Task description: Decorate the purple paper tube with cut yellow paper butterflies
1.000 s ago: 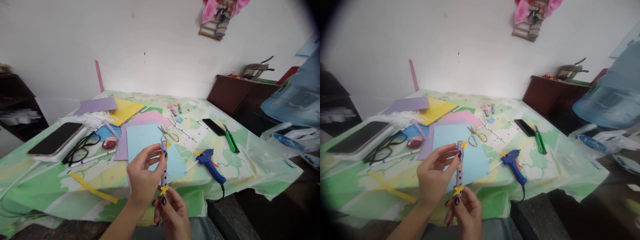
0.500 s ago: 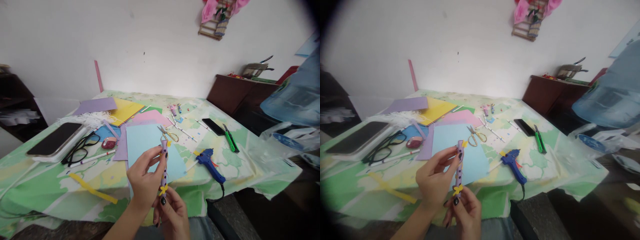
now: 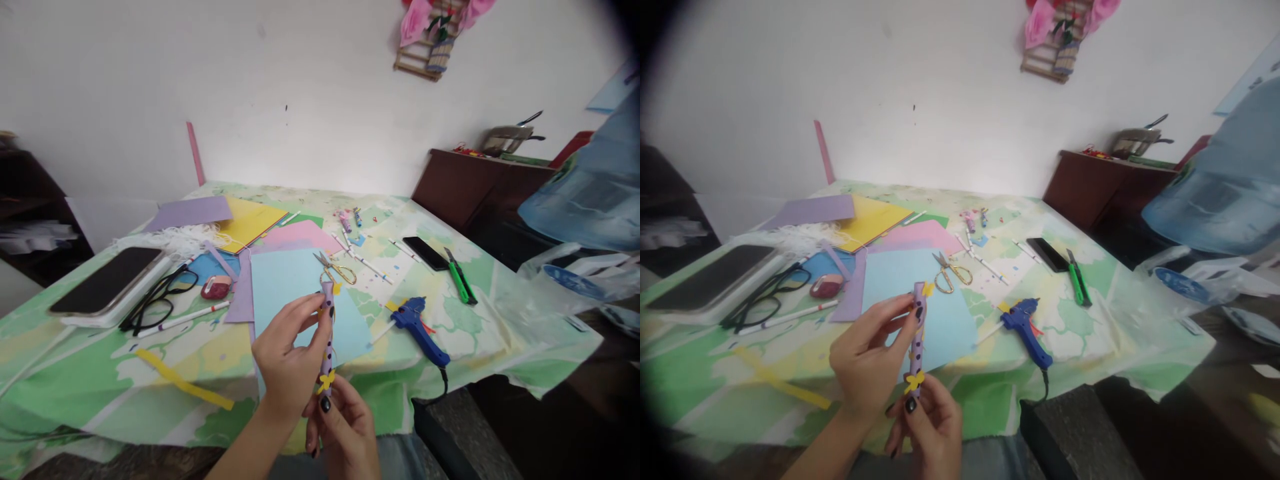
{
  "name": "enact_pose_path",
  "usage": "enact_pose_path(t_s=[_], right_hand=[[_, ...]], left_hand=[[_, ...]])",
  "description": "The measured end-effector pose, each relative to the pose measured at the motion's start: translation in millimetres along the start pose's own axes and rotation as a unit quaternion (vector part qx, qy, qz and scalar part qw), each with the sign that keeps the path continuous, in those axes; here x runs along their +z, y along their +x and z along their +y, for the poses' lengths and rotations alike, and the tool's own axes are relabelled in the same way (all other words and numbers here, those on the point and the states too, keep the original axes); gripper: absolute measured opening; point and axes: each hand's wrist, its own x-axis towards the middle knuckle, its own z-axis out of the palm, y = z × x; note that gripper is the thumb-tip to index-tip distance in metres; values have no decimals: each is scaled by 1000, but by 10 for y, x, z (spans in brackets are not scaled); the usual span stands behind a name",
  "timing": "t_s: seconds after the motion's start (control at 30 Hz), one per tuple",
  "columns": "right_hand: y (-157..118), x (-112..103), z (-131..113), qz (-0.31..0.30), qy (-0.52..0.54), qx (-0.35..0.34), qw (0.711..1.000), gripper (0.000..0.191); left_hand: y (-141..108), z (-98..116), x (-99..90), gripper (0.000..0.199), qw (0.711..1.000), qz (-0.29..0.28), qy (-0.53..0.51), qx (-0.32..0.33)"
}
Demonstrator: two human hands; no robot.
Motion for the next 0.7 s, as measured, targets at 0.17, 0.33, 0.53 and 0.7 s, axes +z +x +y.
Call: enact_pose_path(t_s=[0.17, 0.33, 0.53, 0.7], right_hand=[[-3, 5, -2, -1, 4, -2, 1000, 33], [-5, 21, -18, 1, -3, -2, 1000, 32], [-13, 16, -6, 0, -12, -1, 1000, 33], [40, 2, -96, 33, -65, -53, 996, 34]], left_hand=[[1, -2, -1, 23, 1000, -6, 8, 12], [20, 20, -3, 25, 1000, -6, 14, 27], [14, 5, -2, 23, 999, -11, 16, 29], [29, -26, -24, 26, 1000, -19, -6, -8]])
